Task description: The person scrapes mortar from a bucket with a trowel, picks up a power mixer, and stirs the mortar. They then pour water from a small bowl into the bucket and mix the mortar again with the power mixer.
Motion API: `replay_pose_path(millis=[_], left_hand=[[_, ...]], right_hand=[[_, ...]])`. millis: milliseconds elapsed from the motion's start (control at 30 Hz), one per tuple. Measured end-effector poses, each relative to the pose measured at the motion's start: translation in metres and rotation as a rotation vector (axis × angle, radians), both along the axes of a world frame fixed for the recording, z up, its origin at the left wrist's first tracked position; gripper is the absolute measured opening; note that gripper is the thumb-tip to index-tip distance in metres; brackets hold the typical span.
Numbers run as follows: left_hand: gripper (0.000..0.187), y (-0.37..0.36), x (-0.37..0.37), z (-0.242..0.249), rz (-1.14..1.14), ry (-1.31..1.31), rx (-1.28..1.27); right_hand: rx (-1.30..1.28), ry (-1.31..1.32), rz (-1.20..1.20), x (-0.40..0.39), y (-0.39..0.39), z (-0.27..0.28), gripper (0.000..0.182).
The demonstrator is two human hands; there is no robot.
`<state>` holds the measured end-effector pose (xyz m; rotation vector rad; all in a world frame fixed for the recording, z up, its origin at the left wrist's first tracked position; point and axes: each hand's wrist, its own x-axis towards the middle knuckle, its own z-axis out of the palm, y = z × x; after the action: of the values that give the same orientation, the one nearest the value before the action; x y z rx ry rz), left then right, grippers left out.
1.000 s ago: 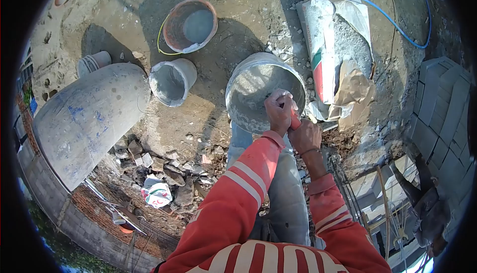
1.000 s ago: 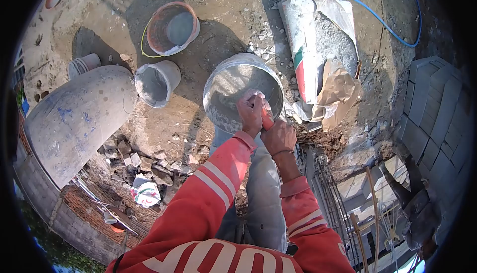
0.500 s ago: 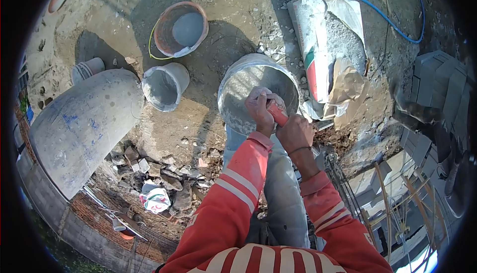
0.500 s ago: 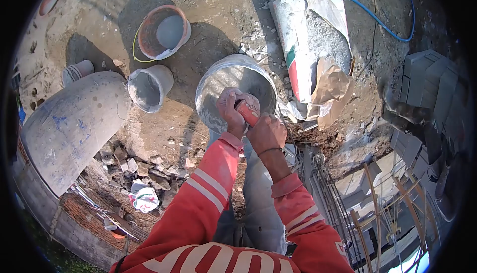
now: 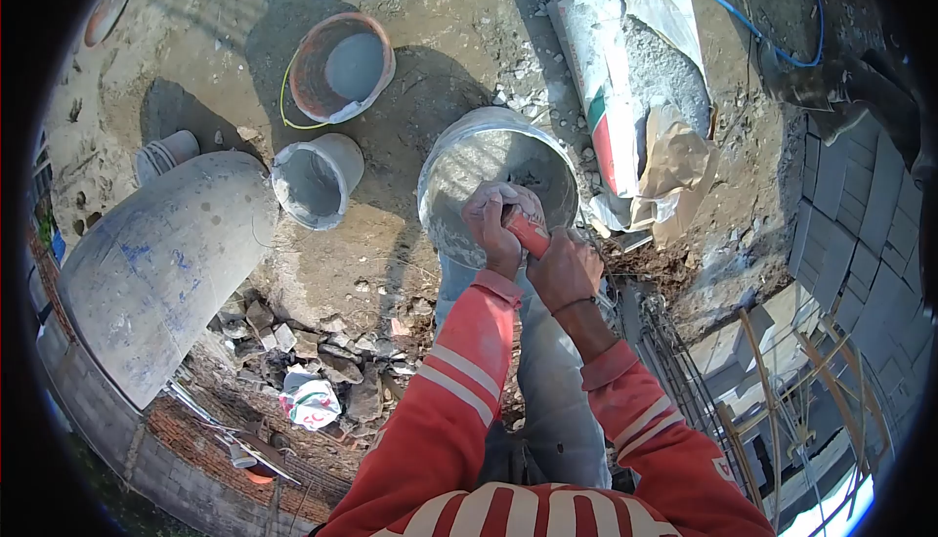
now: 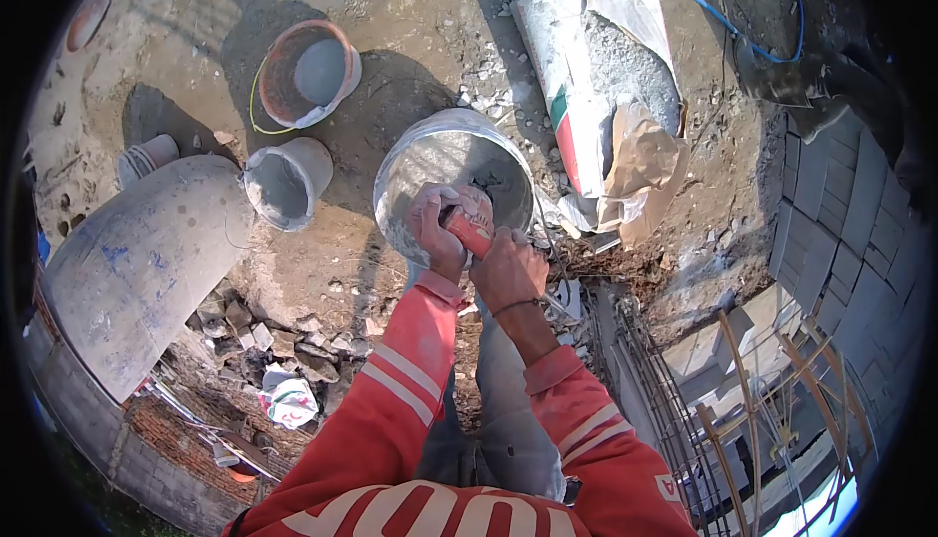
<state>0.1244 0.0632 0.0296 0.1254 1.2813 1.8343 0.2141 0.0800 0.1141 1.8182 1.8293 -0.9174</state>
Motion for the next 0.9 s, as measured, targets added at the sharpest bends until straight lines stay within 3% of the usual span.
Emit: replay_pose_path(millis=[133,833,900], left_hand=[[0.028,0.002,0.000,-0.001,0.020,-0.009,-0.091],[0.020,0.010,-0.004,-0.003,0.002,-0.065,0.046],[0.025,0.010,-0.005,0.000,-0.084,-0.057,0.049]], right_hand=[[0.014,-0.010,0.007,0.001,0.000,-0.002,0.028],[0.142,-0.011,-0.028,-0.001,-0.004,-0.005,0.028],[0.157,0.000,-0.039,0.000,-0.005,-0.004,0.028]])
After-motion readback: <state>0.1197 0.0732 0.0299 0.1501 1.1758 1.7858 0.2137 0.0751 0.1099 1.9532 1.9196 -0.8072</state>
